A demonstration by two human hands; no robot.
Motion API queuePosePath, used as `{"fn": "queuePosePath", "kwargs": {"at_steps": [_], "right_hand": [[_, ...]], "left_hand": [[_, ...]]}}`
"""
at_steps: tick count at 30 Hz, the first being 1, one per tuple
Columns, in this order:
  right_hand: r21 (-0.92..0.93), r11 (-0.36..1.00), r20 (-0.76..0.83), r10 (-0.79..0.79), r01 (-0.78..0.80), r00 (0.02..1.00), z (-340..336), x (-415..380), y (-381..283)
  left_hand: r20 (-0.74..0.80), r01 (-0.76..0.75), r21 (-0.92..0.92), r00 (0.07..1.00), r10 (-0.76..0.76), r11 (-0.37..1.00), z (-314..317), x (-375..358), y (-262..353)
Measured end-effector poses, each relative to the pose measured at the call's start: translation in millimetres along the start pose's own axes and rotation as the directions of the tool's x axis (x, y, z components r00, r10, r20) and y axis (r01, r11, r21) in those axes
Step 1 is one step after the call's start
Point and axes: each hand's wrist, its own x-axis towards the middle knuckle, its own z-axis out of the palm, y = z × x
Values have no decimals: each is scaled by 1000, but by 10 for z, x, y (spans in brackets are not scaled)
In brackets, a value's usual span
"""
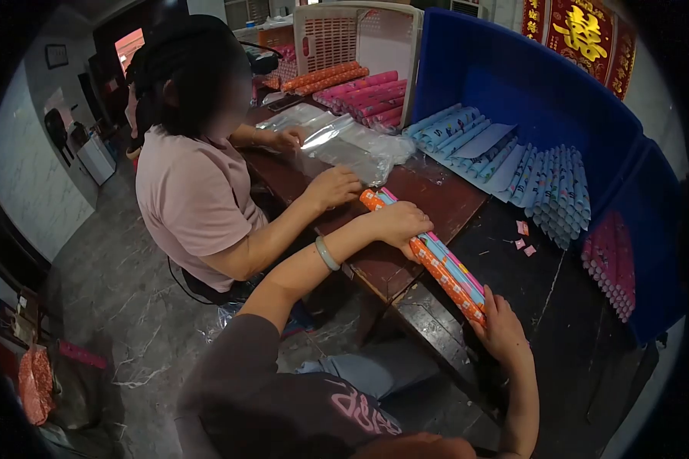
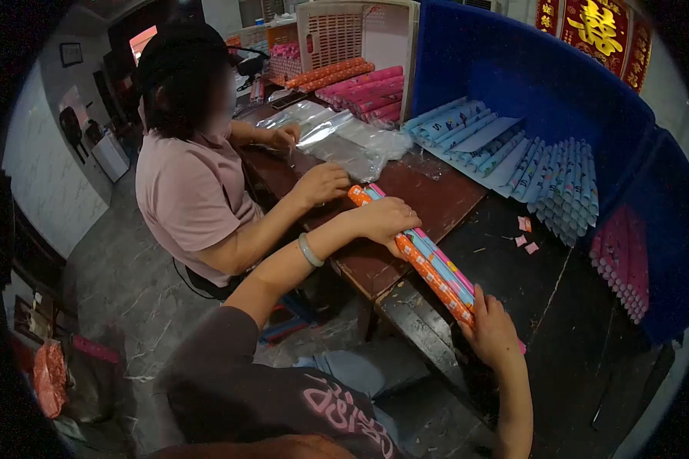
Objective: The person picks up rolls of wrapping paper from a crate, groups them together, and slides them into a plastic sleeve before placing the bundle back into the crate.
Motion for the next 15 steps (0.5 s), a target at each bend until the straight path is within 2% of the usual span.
{"fn": "queuePosePath", "kwargs": {"at_steps": [10, 15], "right_hand": [[-16, 1000, -35, 3, -4, 999, 43, 79, 44], [-39, 999, -76, -7, 4, 997, 90, 60, 43]], "left_hand": [[-9, 7, 16, 1000, -6, 1000, 21, 22, -95], [-67, -4, 5, 998, 5, 1000, 56, 5, -94]]}}
